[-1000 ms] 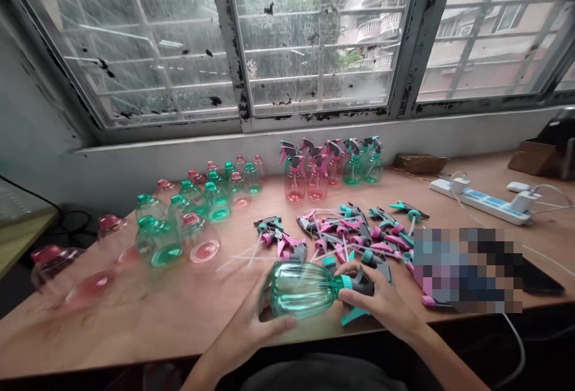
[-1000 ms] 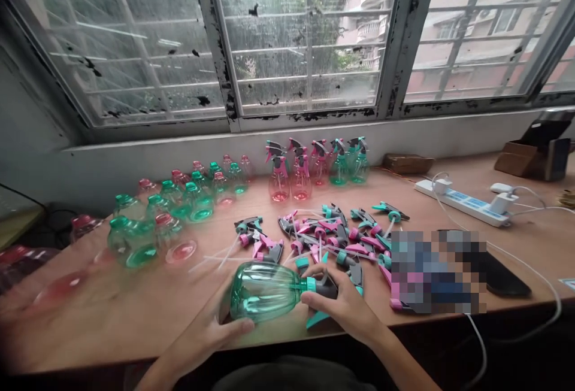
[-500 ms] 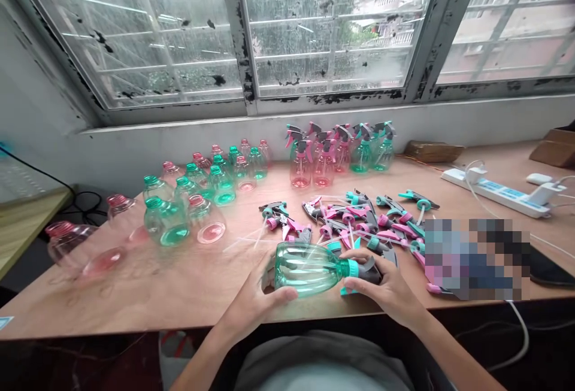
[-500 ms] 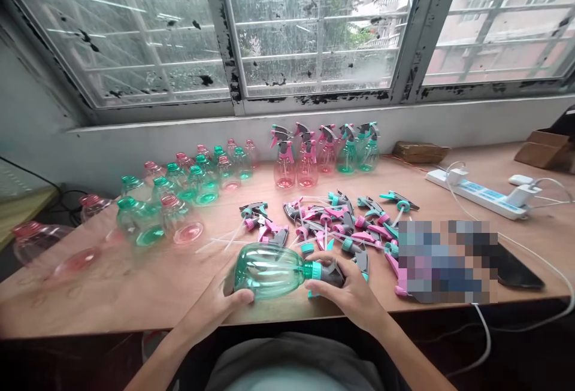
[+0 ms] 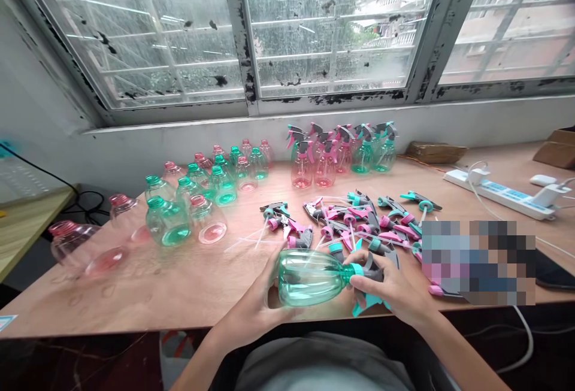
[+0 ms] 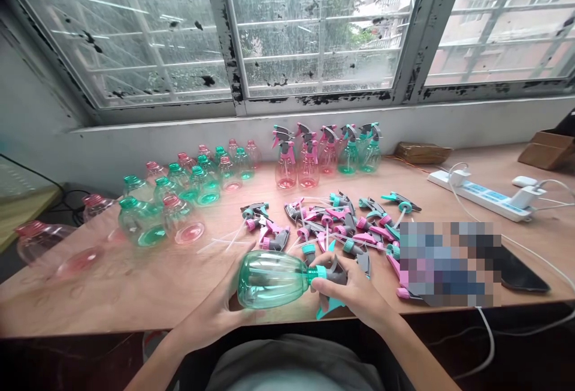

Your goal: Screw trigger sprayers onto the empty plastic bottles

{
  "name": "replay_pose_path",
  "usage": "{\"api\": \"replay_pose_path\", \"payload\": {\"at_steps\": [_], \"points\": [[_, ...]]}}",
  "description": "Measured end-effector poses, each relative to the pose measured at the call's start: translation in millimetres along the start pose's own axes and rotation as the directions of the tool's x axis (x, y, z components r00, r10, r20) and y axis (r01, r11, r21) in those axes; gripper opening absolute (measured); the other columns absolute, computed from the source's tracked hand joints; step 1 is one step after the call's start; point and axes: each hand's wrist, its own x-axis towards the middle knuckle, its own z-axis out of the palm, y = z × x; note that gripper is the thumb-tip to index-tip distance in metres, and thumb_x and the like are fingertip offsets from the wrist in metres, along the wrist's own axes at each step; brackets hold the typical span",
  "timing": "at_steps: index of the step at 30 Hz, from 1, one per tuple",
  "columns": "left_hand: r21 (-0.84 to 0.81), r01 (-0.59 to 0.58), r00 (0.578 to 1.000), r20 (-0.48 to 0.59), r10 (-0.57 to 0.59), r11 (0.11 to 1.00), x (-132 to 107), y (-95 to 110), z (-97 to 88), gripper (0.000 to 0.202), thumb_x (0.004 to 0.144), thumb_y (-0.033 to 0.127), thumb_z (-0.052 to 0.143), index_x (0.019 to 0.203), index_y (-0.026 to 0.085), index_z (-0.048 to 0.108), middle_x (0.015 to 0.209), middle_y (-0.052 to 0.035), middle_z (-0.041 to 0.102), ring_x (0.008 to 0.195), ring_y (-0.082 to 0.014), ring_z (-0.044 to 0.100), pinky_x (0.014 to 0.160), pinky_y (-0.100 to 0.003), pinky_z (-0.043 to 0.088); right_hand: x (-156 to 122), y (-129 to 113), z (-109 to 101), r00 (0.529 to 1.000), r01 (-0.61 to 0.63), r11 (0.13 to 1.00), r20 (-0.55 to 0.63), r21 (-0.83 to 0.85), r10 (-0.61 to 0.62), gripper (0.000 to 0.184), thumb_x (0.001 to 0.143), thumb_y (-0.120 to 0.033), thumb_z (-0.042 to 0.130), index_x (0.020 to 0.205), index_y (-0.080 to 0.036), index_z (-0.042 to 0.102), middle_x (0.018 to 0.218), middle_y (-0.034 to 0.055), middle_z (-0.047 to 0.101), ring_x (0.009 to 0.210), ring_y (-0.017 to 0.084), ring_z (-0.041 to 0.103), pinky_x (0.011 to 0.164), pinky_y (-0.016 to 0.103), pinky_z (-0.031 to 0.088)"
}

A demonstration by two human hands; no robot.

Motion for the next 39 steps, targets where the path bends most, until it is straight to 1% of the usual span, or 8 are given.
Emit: {"api": "replay_pose_path", "payload": {"at_steps": [5, 10, 13, 16, 22, 24, 30, 39], "points": [[0.041, -0.032, 0.999, -0.015, 0.033, 0.999, -0.7, 3.4, 0.0, 0.100, 0.097, 0.026, 0.069, 0.166, 0.035, -0.002, 0.175, -0.0069, 0.019, 0.161, -0.0360, 0.015, 0.128, -0.049, 0.027, -1.7, -4.7, 4.6, 1.000, -0.007, 0.998, -0.004, -0.064, 0.006, 0.036, 0.083, -0.046, 0.083, 0.099, -0.021, 0.063, 0.066, -0.0048, 0.069, 0.055, 0.017, 0.069, 0.060, 0.030, 0.055], [0.075, 0.015, 1.000, -0.020, -0.013, 0.997, -2.0, 5.9, -1.3, 0.117, 0.083, 0.029, 0.085, 0.166, 0.033, 0.004, 0.176, -0.0055, 0.015, 0.161, -0.0378, 0.012, 0.131, -0.051, 0.014, -2.1, -5.1, 4.6, 0.999, -0.030, 0.996, -0.018, -0.085, 0.028, 0.038, 0.084, -0.050, 0.081, 0.101, -0.021, 0.062, 0.063, -0.0053, 0.067, 0.055, 0.019, 0.069, 0.060, 0.032, 0.055], [0.060, 0.035, 0.999, -0.008, -0.035, 0.998, -2.2, 5.9, -2.4, 0.105, 0.088, 0.032, 0.080, 0.166, 0.032, 0.010, 0.174, -0.0061, 0.025, 0.160, -0.0368, 0.018, 0.132, -0.052, 0.015, -2.3, -4.0, 3.5, 0.999, -0.035, 0.996, -0.022, -0.080, 0.033, 0.038, 0.084, -0.049, 0.081, 0.101, -0.021, 0.062, 0.061, -0.0052, 0.068, 0.055, 0.019, 0.068, 0.060, 0.031, 0.054], [0.077, 0.024, 1.000, -0.007, -0.024, 0.997, -2.4, 4.9, -2.7, 0.104, 0.088, 0.030, 0.080, 0.166, 0.033, 0.012, 0.175, -0.0054, 0.022, 0.160, -0.0353, 0.018, 0.131, -0.052, 0.017, -2.3, -2.6, 2.4, 0.999, -0.026, 0.999, -0.027, -0.040, 0.025, 0.037, 0.084, -0.047, 0.082, 0.101, -0.021, 0.061, 0.059, -0.0058, 0.068, 0.054, 0.017, 0.066, 0.059, 0.029, 0.052], [0.113, -0.010, 0.999, 0.037, 0.006, 0.994, -3.1, 2.9, -1.7, 0.105, 0.096, 0.023, 0.069, 0.165, 0.032, -0.009, 0.176, -0.0075, 0.017, 0.162, -0.0324, -0.005, 0.128, -0.046, 0.029, -1.1, -2.5, 0.7, 1.000, -0.019, 1.000, -0.023, -0.001, 0.019, 0.036, 0.086, -0.045, 0.081, 0.102, -0.020, 0.061, 0.060, -0.0051, 0.070, 0.054, 0.017, 0.065, 0.061, 0.029, 0.052], [0.110, -0.011, 0.999, 0.034, 0.007, 0.994, -3.1, 3.0, -1.5, 0.106, 0.096, 0.023, 0.069, 0.165, 0.031, -0.012, 0.175, -0.0075, 0.018, 0.162, -0.0322, -0.003, 0.129, -0.046, 0.027, -1.0, -3.8, 1.2, 0.999, -0.023, 1.000, -0.023, 0.009, 0.023, 0.037, 0.084, -0.045, 0.082, 0.100, -0.020, 0.061, 0.062, -0.0046, 0.071, 0.054, 0.017, 0.066, 0.060, 0.029, 0.052], [0.082, 0.022, 0.999, 0.040, -0.026, 0.996, -2.1, 4.0, -3.5, 0.102, 0.092, 0.033, 0.076, 0.167, 0.031, 0.006, 0.175, -0.0063, 0.019, 0.161, -0.0363, 0.015, 0.132, -0.049, 0.018, -1.8, -3.5, 2.8, 1.000, -0.013, 1.000, -0.005, 0.002, 0.013, 0.033, 0.087, -0.044, 0.081, 0.098, -0.020, 0.062, 0.061, -0.0043, 0.071, 0.055, 0.017, 0.066, 0.062, 0.030, 0.053], [0.134, 0.025, 0.999, 0.028, -0.029, 0.991, -4.1, 0.5, -3.9, 0.107, 0.095, 0.021, 0.070, 0.165, 0.034, -0.010, 0.177, -0.0043, 0.012, 0.162, -0.0344, 0.005, 0.131, -0.048, 0.021, 0.9, 0.5, 0.4, 0.999, 0.019, 0.998, -0.033, 0.059, -0.017, 0.033, 0.087, -0.042, 0.083, 0.101, -0.020, 0.065, 0.061, -0.0047, 0.070, 0.055, 0.015, 0.066, 0.058, 0.026, 0.054]]}}
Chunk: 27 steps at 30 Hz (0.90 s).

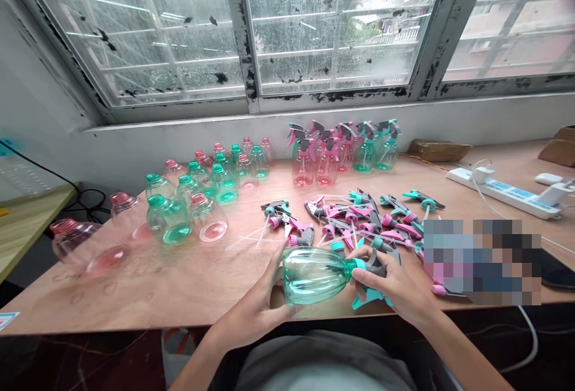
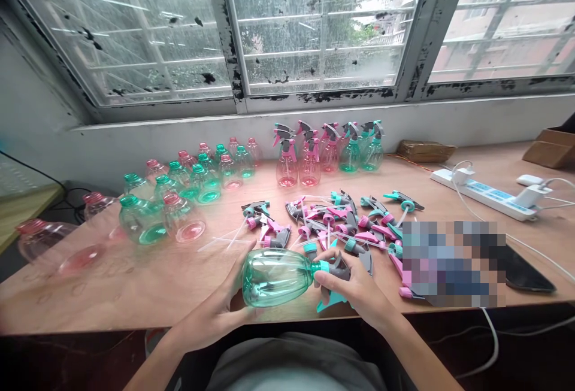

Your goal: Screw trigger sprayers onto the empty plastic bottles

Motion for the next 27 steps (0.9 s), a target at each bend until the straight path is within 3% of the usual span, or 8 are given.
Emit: {"api": "replay_pose_path", "payload": {"at_steps": [4, 9, 14, 19, 27], "points": [[-0.033, 0.028, 0.999, 0.020, -0.027, 0.999, 2, 4, -0.4, 0.113, 0.092, 0.026, 0.075, 0.165, 0.033, -0.011, 0.176, -0.0057, 0.014, 0.161, -0.0338, 0.014, 0.130, -0.045, 0.027, -1, 1, -1, 1.000, -0.007, 1.000, 0.000, -0.005, 0.007, 0.034, 0.086, -0.043, 0.083, 0.101, -0.020, 0.064, 0.057, -0.0052, 0.068, 0.054, 0.015, 0.065, 0.057, 0.026, 0.053], [-0.034, 0.038, 0.999, 0.038, -0.036, 0.999, 2, 4, -1.4, 0.100, 0.093, 0.032, 0.075, 0.167, 0.031, 0.007, 0.175, -0.0060, 0.019, 0.161, -0.0338, 0.016, 0.132, -0.049, 0.020, -1, 3, -2, 1.000, -0.024, 0.999, 0.003, -0.026, 0.024, 0.033, 0.087, -0.042, 0.082, 0.103, -0.020, 0.064, 0.057, -0.0046, 0.069, 0.054, 0.016, 0.066, 0.057, 0.026, 0.051], [-0.010, 0.004, 0.999, 0.034, -0.003, 1.000, 0, -5, -1.8, 0.107, 0.095, 0.025, 0.072, 0.165, 0.035, -0.008, 0.177, -0.0056, 0.008, 0.162, -0.0337, 0.005, 0.131, -0.050, 0.024, 0, 6, -3, 1.000, -0.021, 1.000, 0.020, -0.005, 0.021, 0.034, 0.087, -0.043, 0.082, 0.102, -0.020, 0.063, 0.057, -0.0045, 0.070, 0.053, 0.015, 0.064, 0.057, 0.026, 0.052], [-0.040, -0.017, 0.999, 0.039, 0.018, 0.999, 1, -6, -1.4, 0.109, 0.094, 0.026, 0.074, 0.164, 0.040, -0.008, 0.178, -0.0032, 0.002, 0.162, -0.0316, 0.012, 0.131, -0.046, 0.025, -1, 6, -4, 0.999, -0.020, 1.000, 0.025, -0.015, 0.020, 0.034, 0.088, -0.043, 0.082, 0.103, -0.020, 0.062, 0.058, -0.0048, 0.069, 0.055, 0.015, 0.065, 0.057, 0.025, 0.053], [-0.048, 0.036, 0.998, 0.053, -0.033, 0.998, 3, 2, -2.0, 0.109, 0.092, 0.036, 0.077, 0.165, 0.037, -0.005, 0.177, -0.0013, 0.014, 0.162, -0.0323, 0.010, 0.131, -0.043, 0.024, 0, 4, -1, 0.999, -0.021, 1.000, 0.028, -0.016, 0.021, 0.033, 0.087, -0.042, 0.082, 0.100, -0.020, 0.061, 0.057, -0.0052, 0.068, 0.053, 0.015, 0.064, 0.057, 0.027, 0.055]]}}
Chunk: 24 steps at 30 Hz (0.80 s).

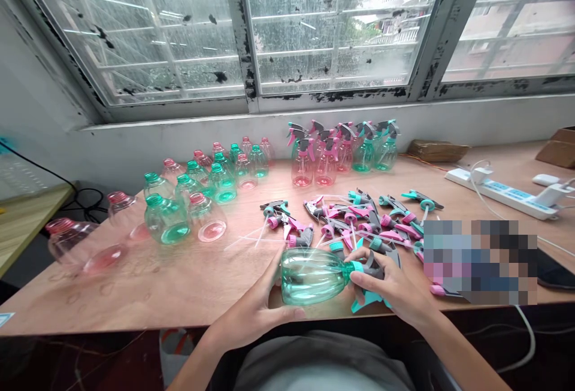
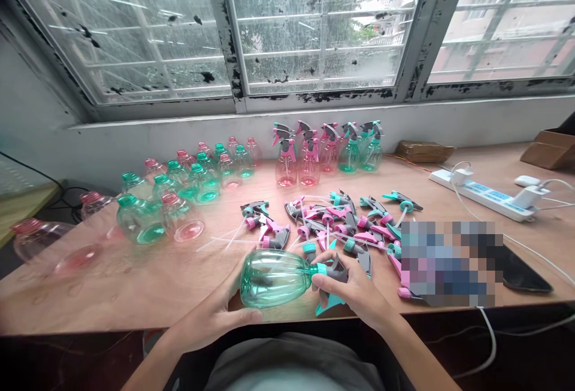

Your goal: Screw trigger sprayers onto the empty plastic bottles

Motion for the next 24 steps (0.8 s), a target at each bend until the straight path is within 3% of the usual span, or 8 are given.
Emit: {"api": "replay_pose_path", "payload": {"at_steps": [5, 9, 14, 20, 24], "points": [[0.047, -0.025, 1.000, -0.012, 0.026, 0.999, -1.4, -6.1, -0.9, 0.112, 0.093, 0.027, 0.075, 0.164, 0.037, -0.011, 0.178, -0.0021, 0.002, 0.162, -0.0323, 0.008, 0.131, -0.045, 0.022, -0.4, -3.2, 0.7, 1.000, -0.006, 1.000, -0.011, -0.014, 0.005, 0.033, 0.086, -0.042, 0.083, 0.099, -0.020, 0.062, 0.060, -0.0048, 0.070, 0.052, 0.016, 0.067, 0.057, 0.028, 0.053], [0.039, -0.037, 0.999, -0.001, 0.037, 0.999, -1.7, -8.3, -0.6, 0.112, 0.096, 0.024, 0.071, 0.162, 0.037, -0.018, 0.178, -0.0029, 0.003, 0.163, -0.0302, 0.002, 0.130, -0.044, 0.027, -1.5, -4.8, 1.1, 1.000, -0.002, 0.999, -0.012, -0.048, 0.001, 0.032, 0.086, -0.043, 0.082, 0.099, -0.020, 0.063, 0.059, -0.0048, 0.072, 0.053, 0.017, 0.068, 0.061, 0.029, 0.051], [0.056, -0.029, 0.999, -0.028, 0.031, 0.998, -0.5, -2.2, -0.5, 0.116, 0.089, 0.031, 0.080, 0.165, 0.036, -0.009, 0.177, -0.0037, 0.009, 0.161, -0.0336, 0.013, 0.132, -0.048, 0.018, -1.3, -4.8, 0.7, 1.000, -0.011, 0.998, -0.014, -0.067, 0.010, 0.035, 0.086, -0.046, 0.081, 0.100, -0.021, 0.063, 0.058, -0.0045, 0.072, 0.053, 0.018, 0.068, 0.060, 0.029, 0.050], [0.079, -0.014, 0.999, -0.036, 0.017, 0.997, -2.0, -1.5, -0.6, 0.108, 0.092, 0.032, 0.076, 0.165, 0.036, -0.004, 0.177, -0.0020, 0.005, 0.162, -0.0317, 0.008, 0.133, -0.048, 0.011, -1.2, -5.3, 1.5, 1.000, -0.015, 0.995, -0.026, -0.101, 0.012, 0.037, 0.085, -0.050, 0.081, 0.099, -0.021, 0.063, 0.059, -0.0038, 0.071, 0.054, 0.020, 0.068, 0.062, 0.032, 0.051], [0.087, -0.038, 0.999, -0.024, 0.040, 0.996, -3.3, -4.9, 0.0, 0.109, 0.095, 0.025, 0.072, 0.164, 0.036, -0.012, 0.178, -0.0047, 0.001, 0.162, -0.0318, 0.005, 0.131, -0.048, 0.019, -1.5, -5.7, 2.0, 1.000, -0.010, 0.995, -0.020, -0.095, 0.008, 0.036, 0.086, -0.048, 0.081, 0.100, -0.021, 0.063, 0.059, -0.0043, 0.071, 0.054, 0.019, 0.068, 0.062, 0.031, 0.051]]}}
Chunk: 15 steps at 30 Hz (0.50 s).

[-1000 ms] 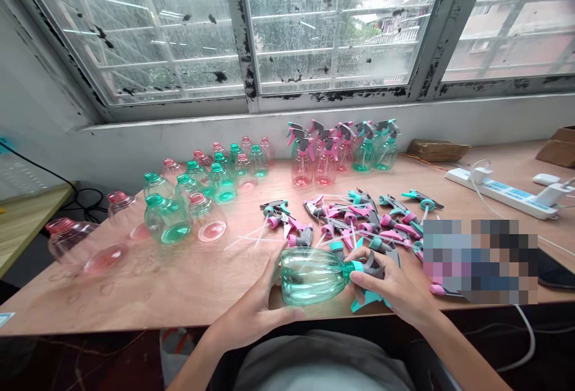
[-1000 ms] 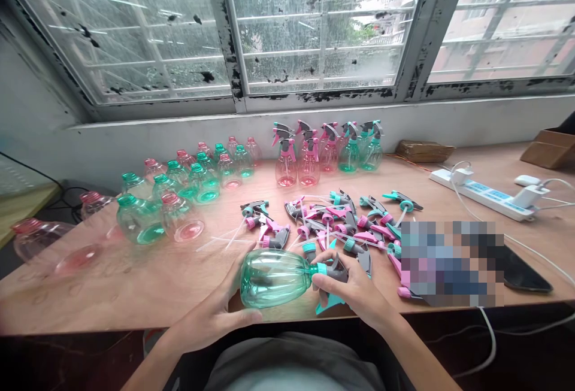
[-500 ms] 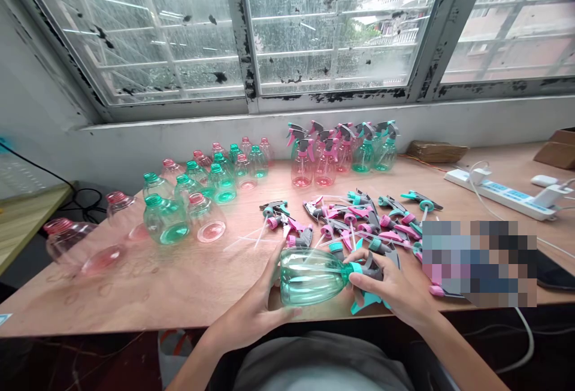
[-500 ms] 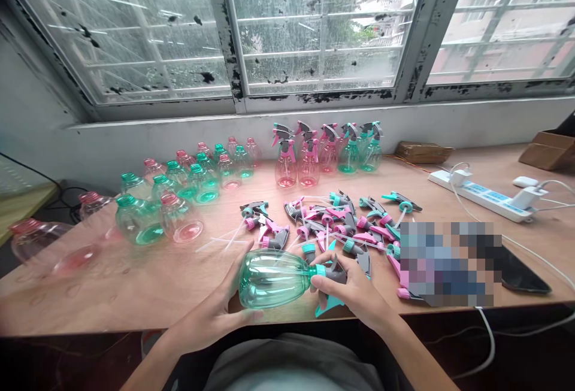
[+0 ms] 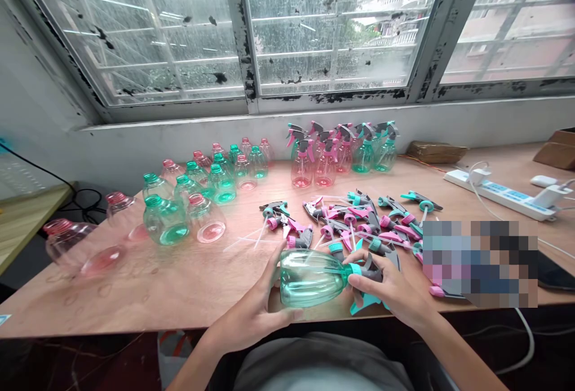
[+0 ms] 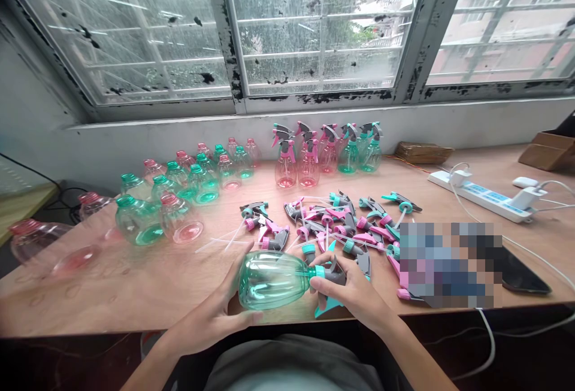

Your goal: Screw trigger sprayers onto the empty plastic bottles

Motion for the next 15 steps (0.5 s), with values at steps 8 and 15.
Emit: {"api": "replay_pose_path", "payload": {"at_steps": [8, 15], "points": [[-0.037, 0.001, 1.000, -0.001, -0.001, 0.999, 1.3, 4.2, 0.6, 0.115, 0.090, 0.035, 0.078, 0.166, 0.034, -0.008, 0.176, -0.0082, 0.012, 0.161, -0.0343, 0.011, 0.131, -0.050, 0.020, -0.8, -2.4, 0.7, 1.000, 0.005, 1.000, 0.017, -0.015, -0.005, 0.036, 0.086, -0.049, 0.080, 0.101, -0.021, 0.064, 0.058, -0.0046, 0.071, 0.056, 0.019, 0.069, 0.063, 0.031, 0.052], [-0.077, 0.017, 1.000, 0.007, -0.017, 0.997, 0.9, 2.8, -0.3, 0.104, 0.093, 0.035, 0.075, 0.166, 0.037, 0.000, 0.176, -0.0063, 0.015, 0.160, -0.0315, 0.019, 0.130, -0.048, 0.023, -1.0, -2.4, 0.0, 1.000, -0.002, 1.000, 0.020, 0.000, 0.002, 0.037, 0.085, -0.049, 0.082, 0.099, -0.021, 0.063, 0.059, -0.0044, 0.071, 0.054, 0.019, 0.069, 0.062, 0.031, 0.052]]}}
